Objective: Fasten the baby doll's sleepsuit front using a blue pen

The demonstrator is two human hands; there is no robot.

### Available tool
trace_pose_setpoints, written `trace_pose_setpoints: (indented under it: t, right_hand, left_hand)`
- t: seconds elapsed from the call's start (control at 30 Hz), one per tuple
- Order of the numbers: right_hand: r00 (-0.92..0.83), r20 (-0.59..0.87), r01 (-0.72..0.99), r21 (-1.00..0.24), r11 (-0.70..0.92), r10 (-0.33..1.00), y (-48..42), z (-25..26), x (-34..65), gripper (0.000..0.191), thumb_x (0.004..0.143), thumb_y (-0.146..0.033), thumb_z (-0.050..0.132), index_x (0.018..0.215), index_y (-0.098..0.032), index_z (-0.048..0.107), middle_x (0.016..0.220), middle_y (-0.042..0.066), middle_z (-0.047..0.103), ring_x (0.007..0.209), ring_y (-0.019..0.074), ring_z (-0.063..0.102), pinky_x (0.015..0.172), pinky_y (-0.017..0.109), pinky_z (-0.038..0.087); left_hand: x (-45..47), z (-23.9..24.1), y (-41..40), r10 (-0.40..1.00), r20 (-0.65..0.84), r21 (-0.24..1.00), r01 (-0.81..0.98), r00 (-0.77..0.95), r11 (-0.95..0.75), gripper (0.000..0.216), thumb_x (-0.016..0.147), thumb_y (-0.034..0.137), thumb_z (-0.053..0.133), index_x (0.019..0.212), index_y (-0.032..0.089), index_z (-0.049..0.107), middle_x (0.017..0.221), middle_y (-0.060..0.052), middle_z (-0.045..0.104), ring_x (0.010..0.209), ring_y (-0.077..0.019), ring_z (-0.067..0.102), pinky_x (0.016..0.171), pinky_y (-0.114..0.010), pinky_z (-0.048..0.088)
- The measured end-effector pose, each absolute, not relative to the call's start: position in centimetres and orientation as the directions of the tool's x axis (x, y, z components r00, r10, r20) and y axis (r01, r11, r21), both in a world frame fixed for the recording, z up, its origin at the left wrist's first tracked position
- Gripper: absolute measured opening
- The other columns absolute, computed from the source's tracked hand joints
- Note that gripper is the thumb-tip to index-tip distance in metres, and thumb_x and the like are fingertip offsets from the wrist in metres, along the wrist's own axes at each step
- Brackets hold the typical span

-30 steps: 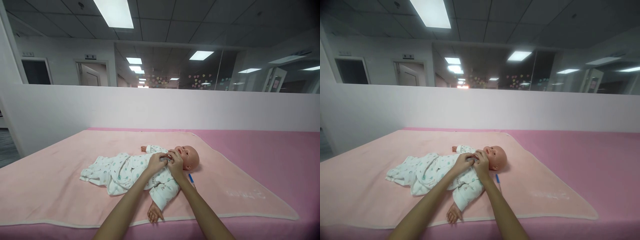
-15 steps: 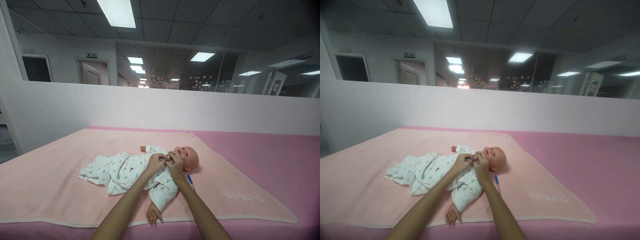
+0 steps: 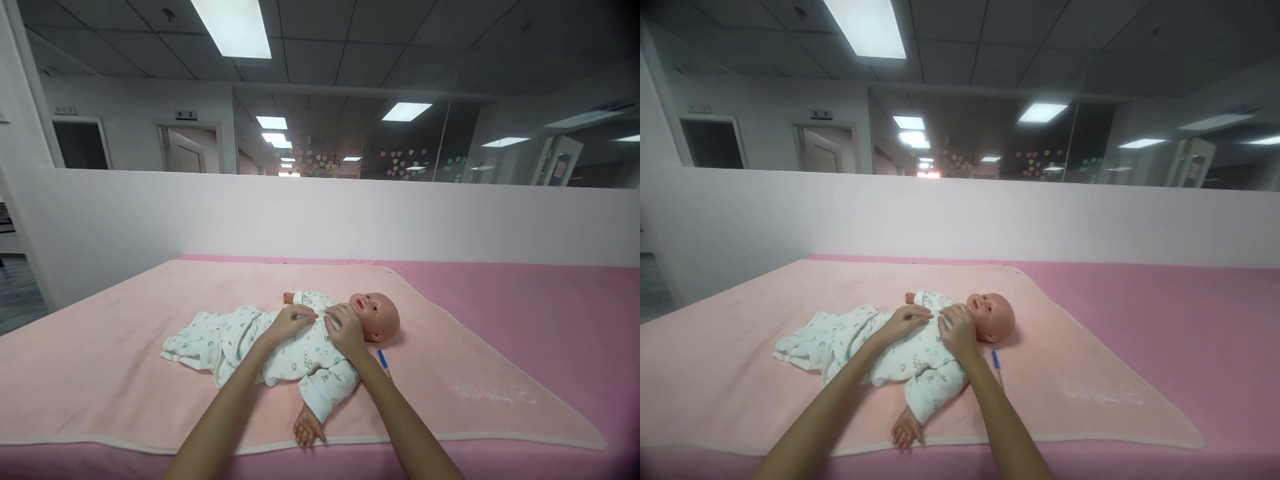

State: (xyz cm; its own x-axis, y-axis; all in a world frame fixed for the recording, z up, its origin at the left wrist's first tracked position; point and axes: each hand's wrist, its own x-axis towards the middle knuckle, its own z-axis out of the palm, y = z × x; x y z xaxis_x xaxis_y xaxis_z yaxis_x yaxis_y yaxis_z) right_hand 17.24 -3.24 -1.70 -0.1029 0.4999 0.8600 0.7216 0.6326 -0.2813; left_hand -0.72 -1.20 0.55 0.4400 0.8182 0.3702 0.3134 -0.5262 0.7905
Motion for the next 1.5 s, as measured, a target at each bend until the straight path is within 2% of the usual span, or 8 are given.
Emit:
trace_pose_setpoints:
  t: [0.17,0.47,0.73,0.93,1.17,1.33,1.5]
  right_hand:
    - [-0.137,0.828,0.726,-0.289,0.624,0.543,-3.4,-1.7,17.2,0.008,0.071,-0.016,0.047,0.069,-0.019,0.055,0.07,0.002,0.057,0.074,0.0164,0.049,0.071,0.03,0.038]
    - [-0.146,0.833,0.737,-0.268,0.621,0.533,-3.5,-1.8,17.2,0.006,0.069,-0.014,0.047,0.068,-0.018,0.051,0.069,0.002,0.054,0.072,0.0157,0.047,0.069,0.029,0.036]
    - [-0.143,0.825,0.717,-0.294,0.631,0.546,-3.6,-1.8,17.2,0.007,0.07,-0.014,0.047,0.068,-0.018,0.053,0.068,0.002,0.055,0.069,0.0147,0.048,0.065,0.027,0.036]
    - [-0.141,0.827,0.705,-0.302,0.641,0.544,-3.6,-1.6,17.2,0.009,0.072,-0.015,0.046,0.067,-0.018,0.053,0.066,0.002,0.055,0.067,0.0144,0.048,0.064,0.027,0.037]
    - [-0.145,0.828,0.708,-0.296,0.641,0.542,-3.6,-1.6,17.3,0.006,0.073,-0.019,0.048,0.069,-0.019,0.053,0.069,0.003,0.056,0.069,0.0159,0.049,0.065,0.028,0.038]
    - [-0.153,0.822,0.724,-0.285,0.628,0.549,-3.7,-1.6,17.3,0.005,0.072,-0.02,0.049,0.068,-0.019,0.052,0.068,0.003,0.056,0.069,0.0158,0.049,0.065,0.028,0.037]
    - [-0.159,0.808,0.723,-0.296,0.624,0.568,-3.7,-1.6,17.3,0.003,0.071,-0.018,0.05,0.068,-0.019,0.051,0.069,0.002,0.056,0.069,0.0154,0.048,0.065,0.027,0.037]
  left_hand:
    - [-0.5,0.5,-1.8,0.786,0.367,0.783,0.292,0.497,-0.55,0.027,0.073,0.037,0.055,0.093,0.023,0.066,0.113,-0.005,0.056,0.106,-0.0186,0.048,0.09,-0.03,0.039]
    - [-0.6,0.9,-2.1,0.777,0.353,0.779,0.297,0.521,-0.553,0.02,0.07,0.03,0.058,0.085,0.019,0.067,0.112,-0.005,0.057,0.105,-0.0185,0.05,0.089,-0.029,0.039]
    - [0.4,0.3,-2.7,0.764,0.485,0.645,0.416,0.426,-0.641,0.016,0.062,0.012,0.055,0.073,0.02,0.064,0.099,-0.001,0.062,0.095,-0.0167,0.053,0.086,-0.028,0.039]
    - [0.4,0.2,-2.8,0.752,0.516,0.63,0.414,0.41,-0.657,0.015,0.066,0.016,0.053,0.079,0.019,0.061,0.09,-0.001,0.064,0.087,-0.0152,0.056,0.079,-0.025,0.042]
    - [0.3,-0.4,-1.9,0.797,0.503,0.705,0.376,0.333,-0.602,0.016,0.073,0.027,0.052,0.079,0.017,0.063,0.082,-0.001,0.065,0.077,-0.0137,0.057,0.07,-0.023,0.043]
    - [0.4,-0.4,-2.2,0.752,0.542,0.606,0.446,0.375,-0.659,0.014,0.076,0.024,0.048,0.081,0.019,0.06,0.083,0.0,0.063,0.078,-0.0133,0.055,0.071,-0.023,0.041]
    - [0.6,-0.2,-2.9,0.679,0.598,0.421,0.554,0.427,-0.719,0.012,0.078,0.022,0.045,0.081,0.02,0.056,0.083,-0.001,0.06,0.079,-0.0145,0.052,0.071,-0.025,0.039]
